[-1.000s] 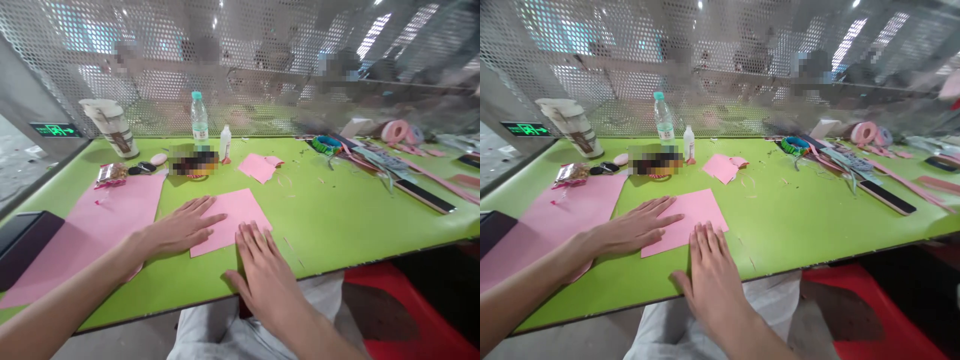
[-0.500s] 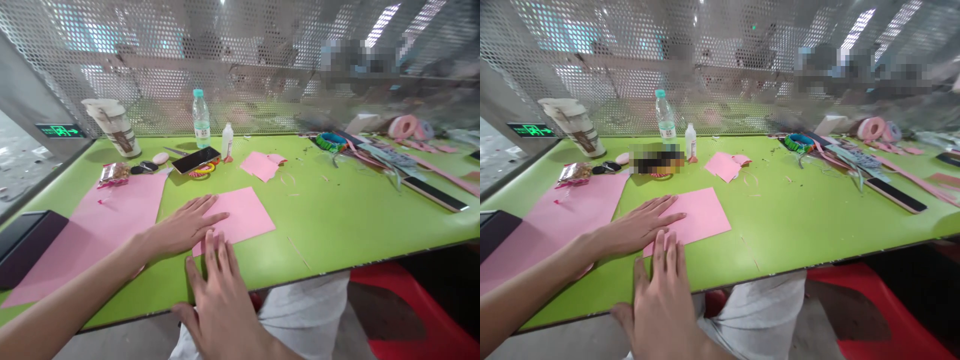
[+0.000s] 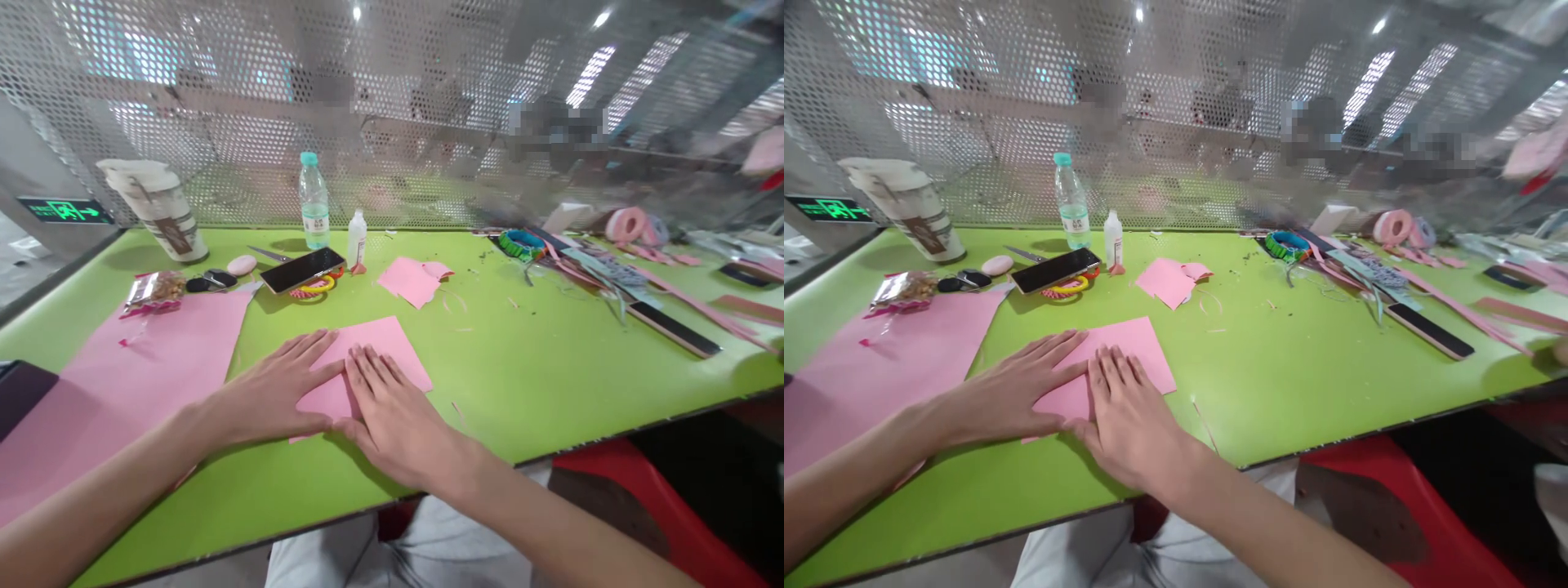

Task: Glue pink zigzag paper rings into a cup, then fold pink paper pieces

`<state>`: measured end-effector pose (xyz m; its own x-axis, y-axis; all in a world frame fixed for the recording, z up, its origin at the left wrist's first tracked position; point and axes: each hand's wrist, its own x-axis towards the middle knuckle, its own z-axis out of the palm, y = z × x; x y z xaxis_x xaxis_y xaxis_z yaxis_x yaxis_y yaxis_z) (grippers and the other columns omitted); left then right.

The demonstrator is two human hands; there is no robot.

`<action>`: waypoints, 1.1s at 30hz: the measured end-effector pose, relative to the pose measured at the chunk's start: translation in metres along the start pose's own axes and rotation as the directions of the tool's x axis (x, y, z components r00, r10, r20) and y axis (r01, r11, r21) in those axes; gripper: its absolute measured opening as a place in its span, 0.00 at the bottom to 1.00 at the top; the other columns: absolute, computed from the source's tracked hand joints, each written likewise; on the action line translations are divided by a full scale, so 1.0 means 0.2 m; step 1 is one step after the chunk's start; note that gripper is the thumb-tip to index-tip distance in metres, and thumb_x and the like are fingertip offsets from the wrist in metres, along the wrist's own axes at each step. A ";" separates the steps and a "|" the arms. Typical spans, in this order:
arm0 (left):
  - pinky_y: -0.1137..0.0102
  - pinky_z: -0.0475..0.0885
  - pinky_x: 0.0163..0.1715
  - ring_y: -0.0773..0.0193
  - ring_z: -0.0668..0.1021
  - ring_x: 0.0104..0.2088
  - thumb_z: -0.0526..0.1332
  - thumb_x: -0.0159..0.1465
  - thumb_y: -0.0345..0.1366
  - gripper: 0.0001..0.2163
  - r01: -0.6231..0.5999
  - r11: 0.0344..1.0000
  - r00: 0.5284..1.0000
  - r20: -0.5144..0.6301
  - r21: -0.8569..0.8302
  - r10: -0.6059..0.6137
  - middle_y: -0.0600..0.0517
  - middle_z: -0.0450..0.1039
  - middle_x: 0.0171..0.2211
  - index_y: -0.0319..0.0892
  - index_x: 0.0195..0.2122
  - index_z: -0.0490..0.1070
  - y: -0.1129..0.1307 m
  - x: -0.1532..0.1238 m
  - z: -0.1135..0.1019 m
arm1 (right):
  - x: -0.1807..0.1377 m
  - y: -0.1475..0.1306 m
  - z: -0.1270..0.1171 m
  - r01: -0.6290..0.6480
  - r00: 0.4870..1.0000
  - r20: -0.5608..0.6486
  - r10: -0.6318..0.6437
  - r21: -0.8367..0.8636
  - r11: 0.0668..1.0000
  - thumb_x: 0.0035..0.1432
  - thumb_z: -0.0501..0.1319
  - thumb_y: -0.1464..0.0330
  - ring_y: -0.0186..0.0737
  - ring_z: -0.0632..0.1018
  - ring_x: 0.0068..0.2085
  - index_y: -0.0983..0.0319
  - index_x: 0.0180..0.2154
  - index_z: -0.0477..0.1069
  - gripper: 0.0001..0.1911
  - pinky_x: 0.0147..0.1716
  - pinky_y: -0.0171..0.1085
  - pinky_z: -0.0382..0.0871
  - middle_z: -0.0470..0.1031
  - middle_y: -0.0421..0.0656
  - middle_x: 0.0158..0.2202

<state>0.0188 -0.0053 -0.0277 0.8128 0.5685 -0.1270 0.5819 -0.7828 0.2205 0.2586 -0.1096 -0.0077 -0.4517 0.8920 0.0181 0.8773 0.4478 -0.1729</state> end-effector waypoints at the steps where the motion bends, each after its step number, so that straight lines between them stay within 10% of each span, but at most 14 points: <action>1: 0.43 0.49 0.77 0.37 0.47 0.80 0.58 0.69 0.68 0.43 0.006 1.000 1.000 -0.002 -0.003 -0.006 0.48 0.30 0.81 0.59 0.80 0.49 0.00 0.00 0.00 | 0.01 0.02 0.01 -0.014 1.000 0.024 0.014 -0.004 1.000 0.78 0.47 0.49 0.63 0.56 0.78 0.80 0.76 0.53 0.44 0.77 0.59 0.55 0.48 0.64 0.78; 8: 0.38 0.49 0.76 0.36 0.45 0.80 0.61 0.69 0.64 0.41 0.018 1.000 0.998 0.056 -0.015 -0.017 0.47 0.30 0.81 0.63 0.79 0.48 0.03 0.00 -0.05 | -0.10 0.32 -0.05 -0.264 0.961 0.044 0.272 -0.145 0.954 0.80 0.46 0.53 0.65 0.54 0.79 0.76 0.76 0.54 0.39 0.77 0.66 0.46 0.52 0.64 0.78; 16: 0.40 0.49 0.76 0.36 0.45 0.80 0.64 0.68 0.63 0.43 -0.023 0.999 1.000 0.018 -0.024 0.023 0.48 0.30 0.81 0.62 0.79 0.47 0.02 -0.01 -0.04 | 0.21 0.25 -0.03 -0.044 0.998 0.038 0.045 -0.039 0.998 0.80 0.42 0.55 0.61 0.50 0.80 0.73 0.77 0.52 0.37 0.78 0.62 0.45 0.48 0.61 0.80; 25: 0.38 0.48 0.75 0.34 0.45 0.79 0.61 0.70 0.64 0.42 -0.042 0.999 0.999 0.003 0.007 0.042 0.45 0.29 0.81 0.60 0.80 0.46 0.04 -0.01 -0.05 | 0.16 0.60 -0.05 -0.425 0.904 -0.024 0.426 -0.143 0.894 0.78 0.44 0.54 0.66 0.37 0.80 0.77 0.78 0.44 0.42 0.78 0.65 0.28 0.36 0.60 0.81; 33: 0.49 0.51 0.77 0.41 0.54 0.79 0.56 0.72 0.64 0.46 -0.185 0.983 0.975 -0.119 0.014 0.185 0.41 0.42 0.81 0.46 0.82 0.39 0.03 -0.01 0.02 | 0.15 0.14 0.00 -0.076 0.997 0.029 0.074 0.070 0.995 0.77 0.45 0.49 0.62 0.45 0.81 0.77 0.78 0.46 0.45 0.79 0.60 0.39 0.41 0.63 0.80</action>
<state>0.0208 -0.0117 -0.0303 0.8975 0.4397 0.0324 0.4220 -0.8779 0.2262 0.2695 -0.0712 -0.0124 -0.3898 0.9206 -0.0233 0.8957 0.3731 -0.2420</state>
